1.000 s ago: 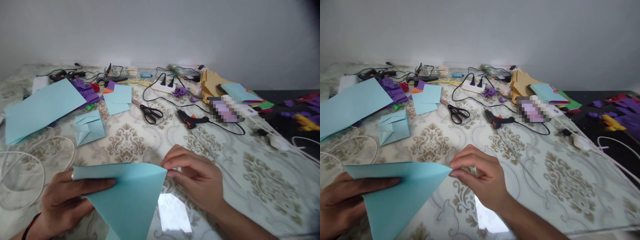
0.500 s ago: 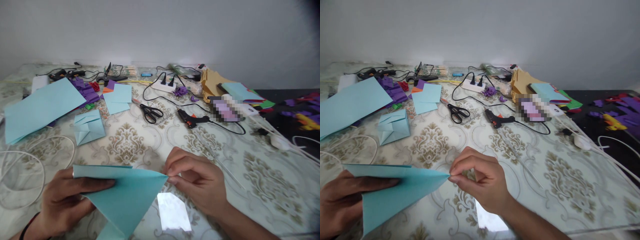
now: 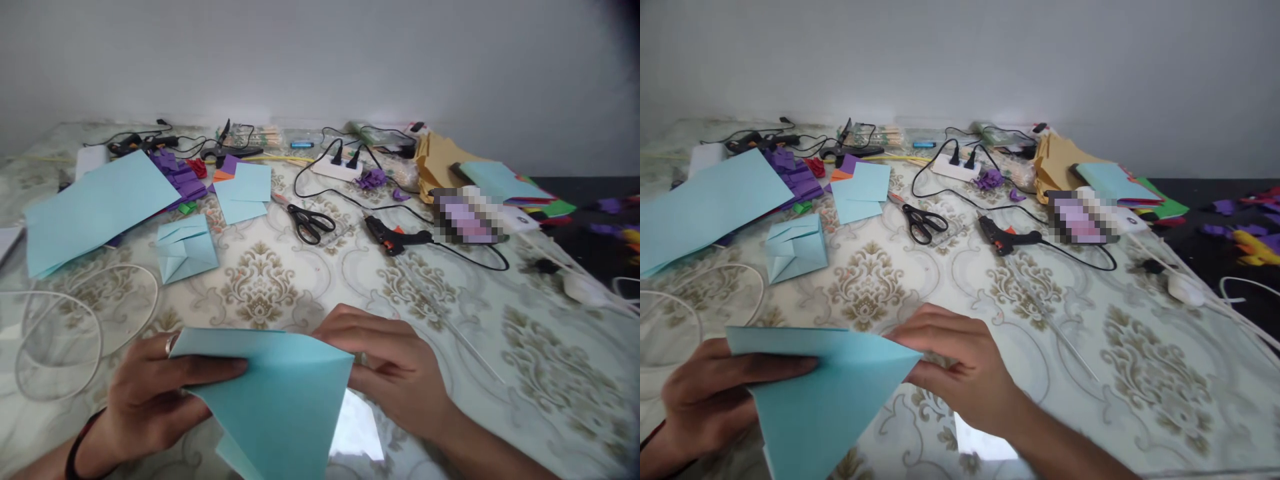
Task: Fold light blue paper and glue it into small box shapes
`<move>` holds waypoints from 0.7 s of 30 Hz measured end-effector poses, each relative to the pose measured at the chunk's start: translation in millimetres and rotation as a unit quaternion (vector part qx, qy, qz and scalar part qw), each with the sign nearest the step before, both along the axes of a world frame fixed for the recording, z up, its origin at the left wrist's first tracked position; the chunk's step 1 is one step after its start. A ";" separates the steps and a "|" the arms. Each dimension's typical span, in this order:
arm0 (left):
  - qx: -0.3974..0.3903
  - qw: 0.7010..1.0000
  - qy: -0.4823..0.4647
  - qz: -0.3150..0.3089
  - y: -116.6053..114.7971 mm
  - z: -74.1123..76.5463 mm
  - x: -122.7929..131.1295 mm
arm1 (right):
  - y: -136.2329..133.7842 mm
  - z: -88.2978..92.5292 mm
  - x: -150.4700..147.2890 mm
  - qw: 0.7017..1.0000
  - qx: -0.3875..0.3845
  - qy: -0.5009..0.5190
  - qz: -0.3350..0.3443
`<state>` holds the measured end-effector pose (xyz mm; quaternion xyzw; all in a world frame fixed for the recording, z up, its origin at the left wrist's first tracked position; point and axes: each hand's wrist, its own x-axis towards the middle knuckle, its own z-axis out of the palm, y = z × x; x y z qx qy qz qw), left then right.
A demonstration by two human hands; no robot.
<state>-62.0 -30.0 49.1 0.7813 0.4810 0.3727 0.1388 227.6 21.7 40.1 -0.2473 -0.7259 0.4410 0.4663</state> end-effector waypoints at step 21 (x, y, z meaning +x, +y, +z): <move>-0.065 0.991 -0.101 0.063 15.8 -6.5 9.5 | -5.7 -11.9 -8.0 0.949 -0.296 -0.054 -0.092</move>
